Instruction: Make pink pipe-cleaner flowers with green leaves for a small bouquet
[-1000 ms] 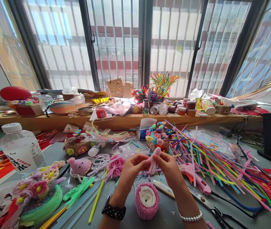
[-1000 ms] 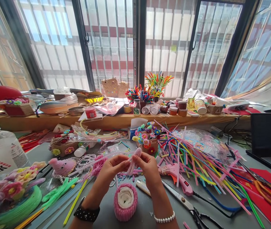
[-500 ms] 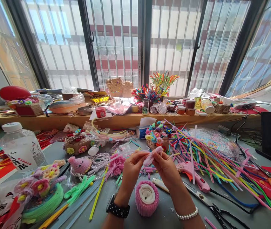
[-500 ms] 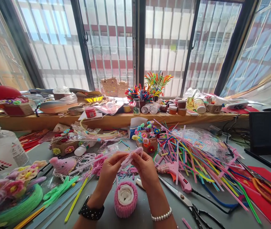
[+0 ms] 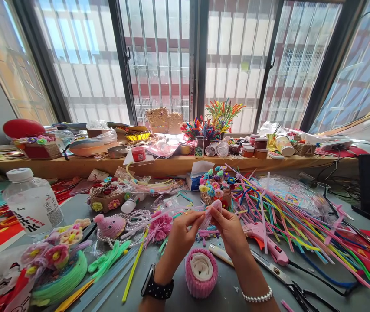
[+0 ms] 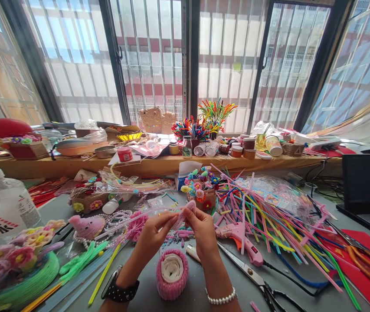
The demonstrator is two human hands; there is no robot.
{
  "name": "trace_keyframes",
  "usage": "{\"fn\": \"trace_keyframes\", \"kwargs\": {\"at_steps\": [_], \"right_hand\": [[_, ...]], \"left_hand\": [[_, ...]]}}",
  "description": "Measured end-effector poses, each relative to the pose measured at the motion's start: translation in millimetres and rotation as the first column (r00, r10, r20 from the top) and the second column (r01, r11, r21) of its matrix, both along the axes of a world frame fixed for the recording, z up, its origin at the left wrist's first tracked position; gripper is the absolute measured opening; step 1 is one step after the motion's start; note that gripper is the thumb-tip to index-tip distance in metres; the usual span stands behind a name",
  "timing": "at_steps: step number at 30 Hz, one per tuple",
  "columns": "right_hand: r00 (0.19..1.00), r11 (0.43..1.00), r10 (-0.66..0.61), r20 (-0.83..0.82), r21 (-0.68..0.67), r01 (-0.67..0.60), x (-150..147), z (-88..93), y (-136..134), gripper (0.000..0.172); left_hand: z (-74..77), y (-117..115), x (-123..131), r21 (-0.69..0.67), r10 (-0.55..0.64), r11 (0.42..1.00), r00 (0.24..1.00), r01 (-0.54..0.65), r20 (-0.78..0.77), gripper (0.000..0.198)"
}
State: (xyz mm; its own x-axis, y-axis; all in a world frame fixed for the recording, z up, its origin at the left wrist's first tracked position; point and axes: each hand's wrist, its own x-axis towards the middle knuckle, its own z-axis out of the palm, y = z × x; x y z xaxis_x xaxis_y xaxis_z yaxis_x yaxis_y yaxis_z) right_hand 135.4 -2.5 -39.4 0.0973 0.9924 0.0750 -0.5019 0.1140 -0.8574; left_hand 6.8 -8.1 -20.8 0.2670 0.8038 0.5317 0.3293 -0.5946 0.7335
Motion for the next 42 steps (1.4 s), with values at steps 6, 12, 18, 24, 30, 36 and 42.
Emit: {"fn": "trace_keyframes", "kwargs": {"at_steps": [6,12,18,24,30,36,42], "right_hand": [[0.999,1.000,0.016,0.041,0.024,-0.017,-2,0.9,-1,0.023],[0.977,0.994,0.079,0.199,0.061,-0.093,8,3.3,0,0.038],[0.937,0.974,0.086,0.340,0.171,-0.151,21,10.9,-5,0.027],[0.937,0.976,0.095,0.335,0.156,-0.155,12,9.9,-5,0.025],[0.945,0.984,0.099,0.312,0.110,-0.140,5,10.6,-5,0.025],[0.950,0.982,0.078,0.301,0.140,-0.125,7,12.4,-6,0.024],[0.962,0.985,0.121,0.243,0.088,-0.146,5,7.9,-5,0.025]], "left_hand": [[-3.7,-1,4,-0.084,0.065,0.994,0.998,-0.063,0.025,0.023],[-5.0,4,-1,-0.332,0.082,0.943,0.964,0.007,0.252,0.022],[0.1,3,-3,-0.426,0.083,0.902,0.942,0.068,0.325,0.024],[-2.5,1,3,-0.417,0.048,0.902,0.932,0.114,0.358,0.026],[-6.8,1,6,-0.359,0.048,0.930,0.943,0.077,0.328,0.023],[-0.4,-2,2,-0.341,-0.026,0.932,0.961,0.123,0.274,0.024],[6.4,0,-6,-0.336,-0.016,0.937,0.973,0.095,0.231,0.022]]}}
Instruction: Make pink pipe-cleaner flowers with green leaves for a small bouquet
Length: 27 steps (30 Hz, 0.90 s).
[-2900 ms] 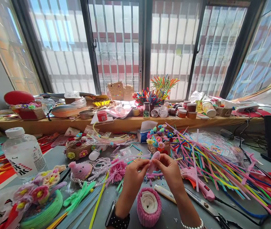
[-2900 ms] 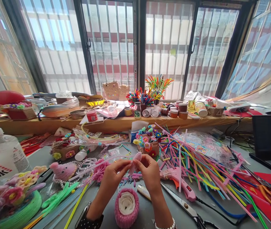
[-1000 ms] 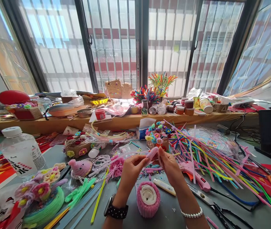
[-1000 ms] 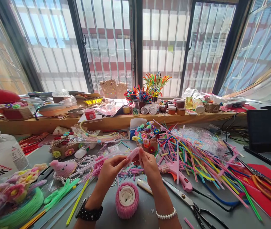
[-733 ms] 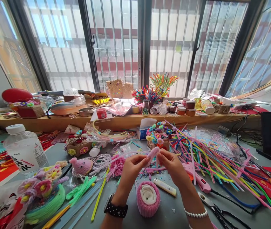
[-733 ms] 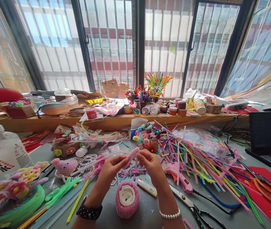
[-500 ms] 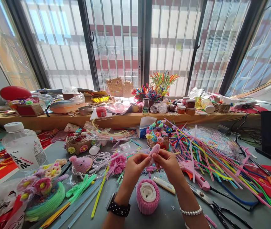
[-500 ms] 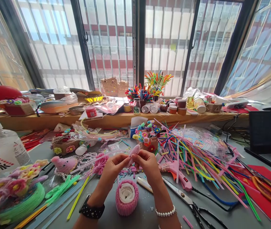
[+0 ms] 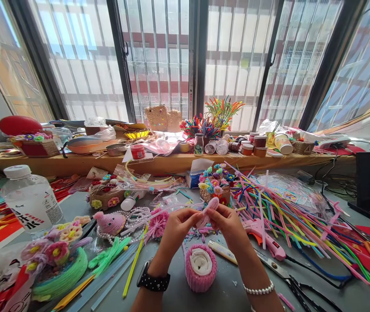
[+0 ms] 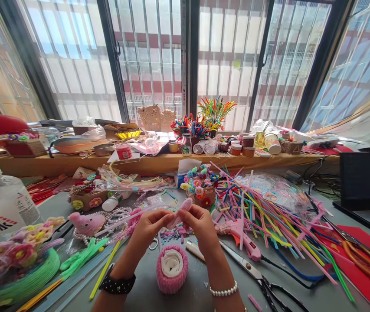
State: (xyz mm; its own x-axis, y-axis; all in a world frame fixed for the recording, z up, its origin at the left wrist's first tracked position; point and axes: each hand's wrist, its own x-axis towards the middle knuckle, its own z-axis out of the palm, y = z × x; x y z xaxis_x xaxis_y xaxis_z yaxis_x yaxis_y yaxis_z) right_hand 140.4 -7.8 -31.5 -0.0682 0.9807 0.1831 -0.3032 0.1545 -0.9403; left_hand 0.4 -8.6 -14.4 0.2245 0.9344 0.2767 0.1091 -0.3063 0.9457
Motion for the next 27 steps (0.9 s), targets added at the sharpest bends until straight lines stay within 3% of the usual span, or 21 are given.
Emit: {"fn": "trace_keyframes", "kwargs": {"at_steps": [4,10,15,22,27], "right_hand": [[0.996,0.999,0.018,-0.090,-0.043,-0.022,0.1,-0.3,-0.4,0.024],[0.970,0.994,0.069,-0.231,-0.065,-0.086,2.5,-0.5,0.0,0.021],[0.973,0.995,0.074,-0.217,-0.046,-0.085,0.8,-1.4,0.9,0.018],[0.990,0.998,0.043,-0.138,-0.041,-0.049,1.3,-1.2,0.9,0.018],[0.958,0.993,0.095,-0.269,-0.043,-0.111,-1.4,-1.3,-0.5,0.017]], "left_hand": [[-1.6,0.8,-2.0,0.074,0.080,0.994,0.996,-0.082,0.035,0.017],[-0.9,-1.2,-0.4,0.190,0.099,0.976,0.994,-0.106,0.044,0.014],[-0.2,-1.4,2.2,0.085,0.009,0.996,0.997,-0.015,0.072,0.016],[-1.8,0.9,1.2,0.066,0.041,0.997,0.992,-0.049,0.117,0.011],[-7.7,1.8,4.8,0.091,0.044,0.994,0.989,-0.058,0.140,0.013]]}}
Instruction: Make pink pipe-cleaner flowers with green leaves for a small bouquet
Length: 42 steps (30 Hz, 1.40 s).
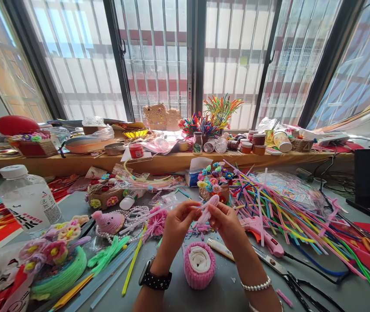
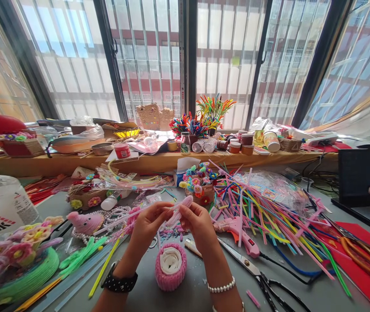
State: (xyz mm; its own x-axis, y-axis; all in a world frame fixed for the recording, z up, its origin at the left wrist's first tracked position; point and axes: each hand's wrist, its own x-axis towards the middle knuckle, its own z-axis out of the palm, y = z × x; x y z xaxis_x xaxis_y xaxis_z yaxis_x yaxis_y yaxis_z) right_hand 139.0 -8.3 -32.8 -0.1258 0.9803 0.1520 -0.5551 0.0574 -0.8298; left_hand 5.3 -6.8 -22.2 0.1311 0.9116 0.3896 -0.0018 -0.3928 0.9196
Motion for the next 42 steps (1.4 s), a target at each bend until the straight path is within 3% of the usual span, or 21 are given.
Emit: {"fn": "trace_keyframes", "kwargs": {"at_steps": [5,9,14,21,27,31,35,42], "right_hand": [[0.998,0.999,-0.035,-0.060,-0.012,0.035,-6,0.5,-2,0.015],[0.994,0.994,-0.110,-0.028,0.016,0.111,-6,-1.0,-1,0.014],[0.982,0.983,-0.184,-0.027,-0.008,0.184,-7,-2.7,0,0.017],[0.970,0.970,-0.243,-0.026,-0.015,0.243,-16,-4.1,0,0.018],[0.984,0.985,-0.173,0.031,-0.019,0.174,-11,-0.7,-2,0.019],[0.974,0.975,-0.224,0.038,0.010,0.224,-10,-1.6,-2,0.018],[0.971,0.971,-0.238,0.008,-0.007,0.238,-13,-4.0,-1,0.017],[0.979,0.988,-0.156,0.130,0.040,0.152,-9,-0.9,-3,0.020]], "left_hand": [[-7.2,2,2,0.132,0.055,0.990,0.995,-0.044,-0.082,0.011],[-4.6,2,2,0.154,0.014,0.988,0.993,0.004,-0.116,0.013],[0.8,-4,6,0.103,-0.024,0.994,0.992,0.037,-0.127,0.018],[-4.0,-2,9,0.035,0.065,0.997,0.997,-0.063,-0.048,0.019],[-5.4,1,5,-0.005,0.003,1.000,0.999,-0.003,0.045,0.015],[-7.2,2,3,-0.029,-0.059,0.998,0.998,0.060,0.028,0.017],[-8.0,1,6,-0.054,-0.047,0.997,0.998,0.049,0.036,0.020],[4.5,-1,3,-0.175,-0.053,0.982,0.994,0.069,0.092,0.022]]}}
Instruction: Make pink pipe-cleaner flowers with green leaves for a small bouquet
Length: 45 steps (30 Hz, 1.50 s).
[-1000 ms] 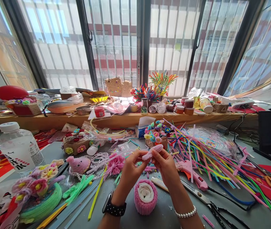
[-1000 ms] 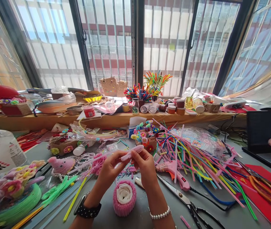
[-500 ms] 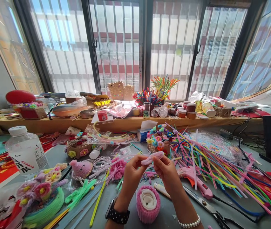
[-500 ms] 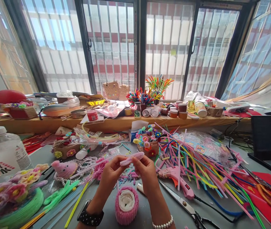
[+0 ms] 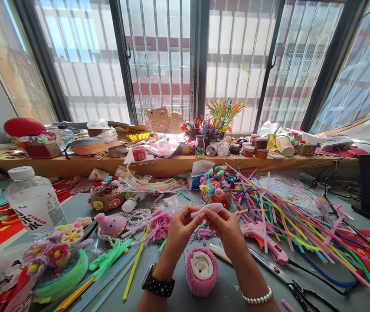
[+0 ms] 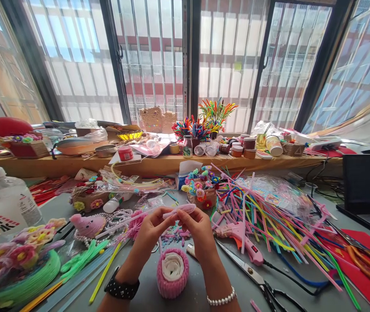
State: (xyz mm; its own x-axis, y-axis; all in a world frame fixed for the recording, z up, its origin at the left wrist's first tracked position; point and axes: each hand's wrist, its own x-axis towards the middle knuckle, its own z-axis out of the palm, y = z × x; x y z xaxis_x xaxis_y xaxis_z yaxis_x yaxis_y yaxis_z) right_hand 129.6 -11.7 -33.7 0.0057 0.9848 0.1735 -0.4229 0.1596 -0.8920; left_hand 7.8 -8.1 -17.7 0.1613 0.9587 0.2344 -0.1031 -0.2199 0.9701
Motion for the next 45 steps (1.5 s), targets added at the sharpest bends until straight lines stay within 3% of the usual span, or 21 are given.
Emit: {"fn": "trace_keyframes", "kwargs": {"at_steps": [9,13,18,24,28,31,35,39,45], "right_hand": [[0.922,0.992,0.089,0.376,0.045,-0.115,22,8.1,0,0.027],[0.864,0.983,0.138,0.484,0.037,-0.178,23,11.5,-3,0.027],[0.905,0.985,0.155,0.396,0.009,-0.172,15,9.3,-2,0.029],[0.970,0.990,0.134,0.201,-0.059,-0.125,6,0.8,3,0.031],[0.990,0.998,0.064,0.126,-0.034,-0.060,1,-3.9,5,0.031],[0.993,1.000,-0.013,0.116,-0.023,0.016,-2,-7.3,7,0.033],[0.972,0.993,-0.119,0.202,0.030,0.115,-6,-11.6,9,0.033],[0.895,0.965,-0.258,0.364,0.149,0.218,-7,-11.9,7,0.032],[0.775,0.916,-0.398,0.491,0.263,0.304,-8,-8.6,3,0.032]], "left_hand": [[4.3,1,-14,-0.034,-0.153,0.988,0.963,0.149,-0.220,0.023],[4.5,1,-13,-0.041,-0.149,0.989,0.969,0.144,-0.197,0.024],[3.1,4,-12,-0.027,-0.078,0.997,0.985,0.075,-0.153,0.026],[-5.8,5,-4,-0.035,0.095,0.994,0.991,-0.099,-0.097,0.031],[-10.4,4,1,0.039,0.168,0.986,0.979,-0.164,-0.112,0.031],[-12.9,3,4,0.168,0.253,0.961,0.946,-0.221,-0.202,0.031],[-15.9,3,5,0.382,0.416,0.886,0.813,-0.262,-0.407,0.029],[-19.1,4,5,0.496,0.508,0.834,0.685,-0.241,-0.521,0.026],[-22.2,3,7,0.489,0.496,0.842,0.685,-0.229,-0.534,0.022]]}}
